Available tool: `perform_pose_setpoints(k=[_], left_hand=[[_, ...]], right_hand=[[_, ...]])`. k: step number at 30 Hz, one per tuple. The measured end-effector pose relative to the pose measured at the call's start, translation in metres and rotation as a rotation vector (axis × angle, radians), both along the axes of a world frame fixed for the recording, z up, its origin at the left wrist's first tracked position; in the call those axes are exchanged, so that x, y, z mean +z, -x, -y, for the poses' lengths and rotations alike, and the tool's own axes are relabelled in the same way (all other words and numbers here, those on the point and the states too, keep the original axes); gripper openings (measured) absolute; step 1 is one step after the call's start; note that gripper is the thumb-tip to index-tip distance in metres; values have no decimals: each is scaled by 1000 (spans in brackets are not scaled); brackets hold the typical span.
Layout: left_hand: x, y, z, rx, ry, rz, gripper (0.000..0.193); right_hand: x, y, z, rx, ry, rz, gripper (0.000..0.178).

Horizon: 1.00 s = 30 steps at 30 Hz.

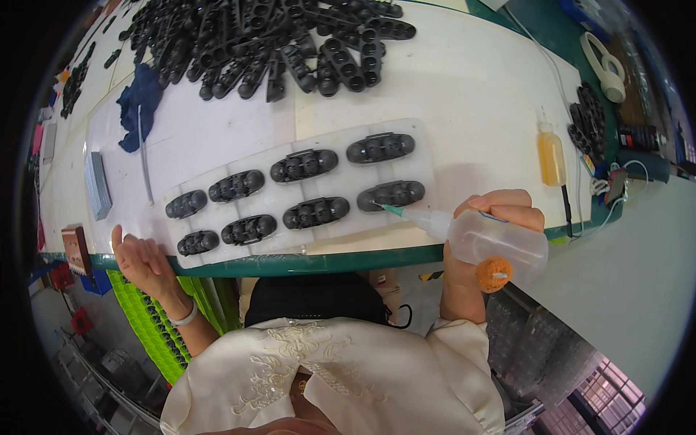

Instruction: Applying glue to and assembling small black plastic components on a workbench in an industrial setting.

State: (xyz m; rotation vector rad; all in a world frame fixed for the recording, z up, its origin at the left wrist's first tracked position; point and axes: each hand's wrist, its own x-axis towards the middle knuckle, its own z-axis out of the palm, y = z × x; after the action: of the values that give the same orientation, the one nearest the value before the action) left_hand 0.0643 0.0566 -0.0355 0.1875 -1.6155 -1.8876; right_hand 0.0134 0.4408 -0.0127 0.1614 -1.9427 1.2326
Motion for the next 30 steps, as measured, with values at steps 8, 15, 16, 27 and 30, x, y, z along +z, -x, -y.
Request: perform_pose_setpoints(k=[8, 15, 16, 27, 30], left_hand=[[2, -1, 2, -26, -1, -16, 26], [5, 1, -3, -45, 2, -19, 26], [5, 1, -3, -48, 3, -19, 26], [2, 1, 2, -65, 17, -23, 29], [2, 1, 2, -79, 25, -33, 29]], right_hand=[[0, -3, -7, 75, 94, 38, 39], [-2, -3, -10, 101, 18, 22, 27], [-2, -3, -11, 103, -2, 20, 26], [-5, -1, -23, 23, 164, -91, 39], [-6, -3, -24, -75, 69, -103, 39]])
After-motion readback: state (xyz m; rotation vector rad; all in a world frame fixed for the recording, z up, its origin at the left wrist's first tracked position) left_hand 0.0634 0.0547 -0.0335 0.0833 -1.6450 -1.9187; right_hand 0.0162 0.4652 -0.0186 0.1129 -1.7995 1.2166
